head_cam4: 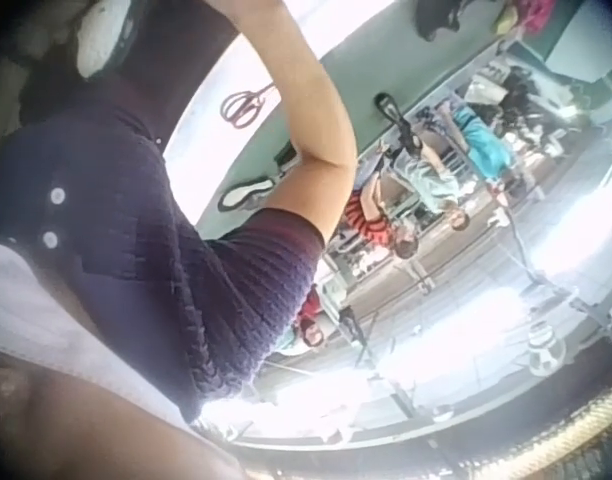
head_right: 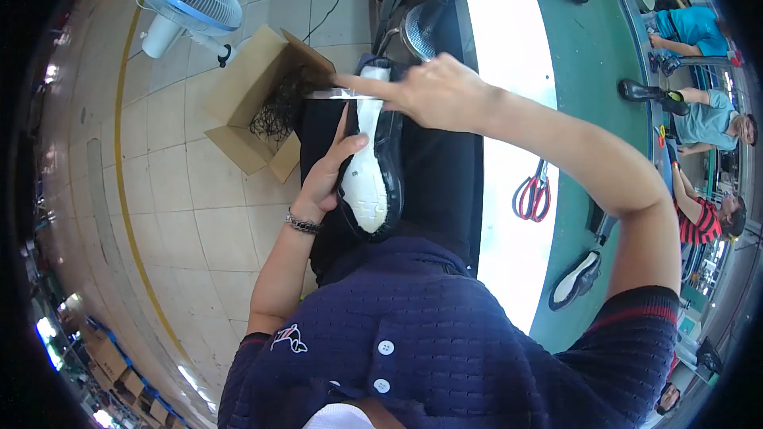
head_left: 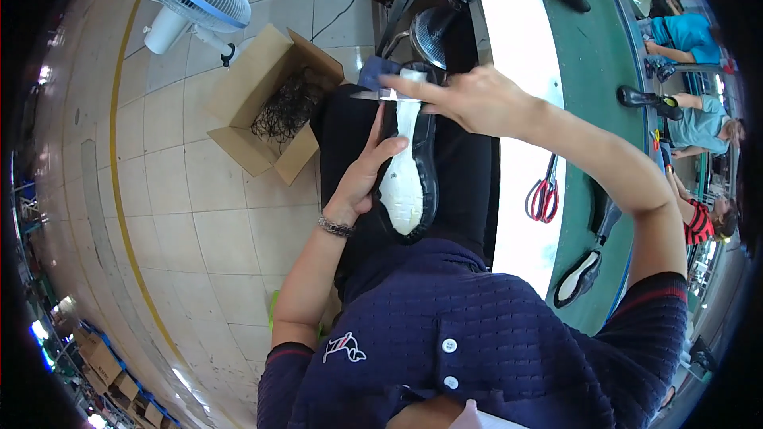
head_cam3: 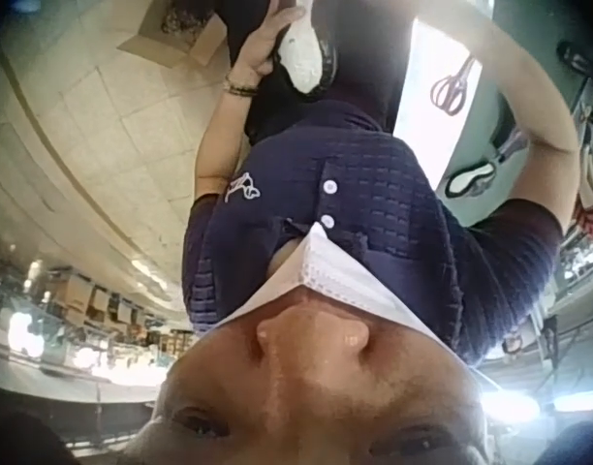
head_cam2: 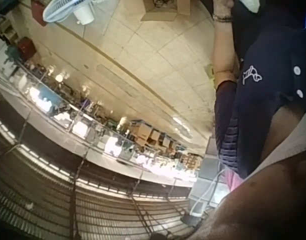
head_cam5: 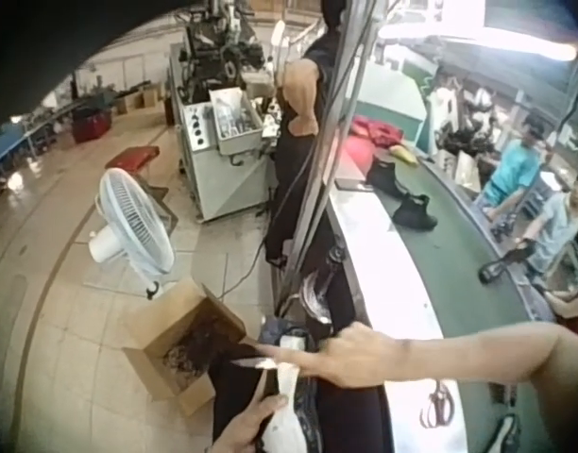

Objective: Trimming and inspecting leather boots on an industrial assembly line.

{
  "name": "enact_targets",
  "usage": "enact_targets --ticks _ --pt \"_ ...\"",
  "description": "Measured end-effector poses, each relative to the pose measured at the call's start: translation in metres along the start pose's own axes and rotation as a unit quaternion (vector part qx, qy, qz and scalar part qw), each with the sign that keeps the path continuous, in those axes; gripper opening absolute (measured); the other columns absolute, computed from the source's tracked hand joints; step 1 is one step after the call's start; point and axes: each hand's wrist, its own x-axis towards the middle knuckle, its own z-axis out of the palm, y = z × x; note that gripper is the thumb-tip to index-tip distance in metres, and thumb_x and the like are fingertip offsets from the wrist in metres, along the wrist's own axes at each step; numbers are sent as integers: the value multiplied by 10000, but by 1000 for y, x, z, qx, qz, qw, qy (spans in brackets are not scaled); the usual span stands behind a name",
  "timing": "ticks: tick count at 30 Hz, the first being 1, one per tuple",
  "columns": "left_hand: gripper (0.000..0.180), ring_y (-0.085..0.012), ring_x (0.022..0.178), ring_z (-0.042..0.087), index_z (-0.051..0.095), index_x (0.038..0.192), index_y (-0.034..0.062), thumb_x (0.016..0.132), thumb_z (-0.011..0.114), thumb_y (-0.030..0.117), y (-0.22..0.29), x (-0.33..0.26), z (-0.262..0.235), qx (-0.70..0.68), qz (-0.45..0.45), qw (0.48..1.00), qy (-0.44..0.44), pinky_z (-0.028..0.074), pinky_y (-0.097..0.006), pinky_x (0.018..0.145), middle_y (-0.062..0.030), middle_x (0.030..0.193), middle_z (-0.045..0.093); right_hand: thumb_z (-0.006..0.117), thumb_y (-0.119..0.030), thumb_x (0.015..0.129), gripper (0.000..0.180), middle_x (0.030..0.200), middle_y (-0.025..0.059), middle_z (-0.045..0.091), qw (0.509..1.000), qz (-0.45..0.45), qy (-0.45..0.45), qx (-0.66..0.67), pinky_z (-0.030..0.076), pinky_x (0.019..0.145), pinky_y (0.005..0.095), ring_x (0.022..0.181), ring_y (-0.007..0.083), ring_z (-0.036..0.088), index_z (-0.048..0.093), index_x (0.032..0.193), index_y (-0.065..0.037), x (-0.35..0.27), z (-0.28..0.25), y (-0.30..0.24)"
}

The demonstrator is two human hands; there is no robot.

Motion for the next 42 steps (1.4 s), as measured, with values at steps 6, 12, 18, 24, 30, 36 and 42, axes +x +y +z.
enact_targets --ticks 6,12,18,24,30,36,42 --pt "915 -163 1203 485 69 1546 155 858 669 216 8 -7 -7 -10 -49 999 8 411 -311 997 -82 1419 403 532 -223 966 641 543 100 579 997 -43 51 35 479 423 335 481 262 626 177 1499 -259 -5 -10 -24" --pt "982 -155 1082 561 44 1544 162 816 703 157 5 -3 -10 1 -20 1000 -14 464 -322 919 -74 1261 517 543 -230 955 650 522 107 555 996 46 -71 -7 471 420 391 437 283 583 193 1502 -219 -9 -11 -30" --pt "1035 -154 1135 531 27 1543 159 787 730 88 2 -5 -7 -29 -59 997 -29 454 -314 938 -85 1355 446 527 -225 958 634 542 121 580 982 119 -146 20 484 442 389 479 301 613 199 1500 -214 -21 18 -34" --pt "944 -196 1239 457 68 1543 157 836 692 104 -18 -4 -26 45 -24 998 -33 398 -337 1020 -88 1383 426 544 -210 938 622 548 137 581 994 45 -50 81 504 474 395 494 330 616 258 1486 -147 -20 -2 -71" --pt "774 -311 1239 494 295 1463 81 912 421 609 -59 -15 -22 -223 10 973 -63 434 -468 1008 -174 1391 444 568 -162 923 629 658 141 616 964 134 -228 38 529 558 408 551 303 634 292 1482 -241 -37 -19 -69" --pt "793 -233 1108 604 476 1334 35 921 313 692 -82 -17 -2 -278 -11 960 10 490 -408 961 -131 1243 594 523 -64 867 723 1028 288 591 959 63 -194 -197 567 700 363 921 348 667 304 1459 -417 -47 -2 -117" --pt "552 -225 1081 608 376 1400 110 976 441 459 -74 -25 2 -307 20 952 -1 497 -380 938 -122 1232 590 603 -36 802 861 836 141 604 979 59 -153 -121 549 504 329 666 245 670 269 1446 -499 -62 17 -87"
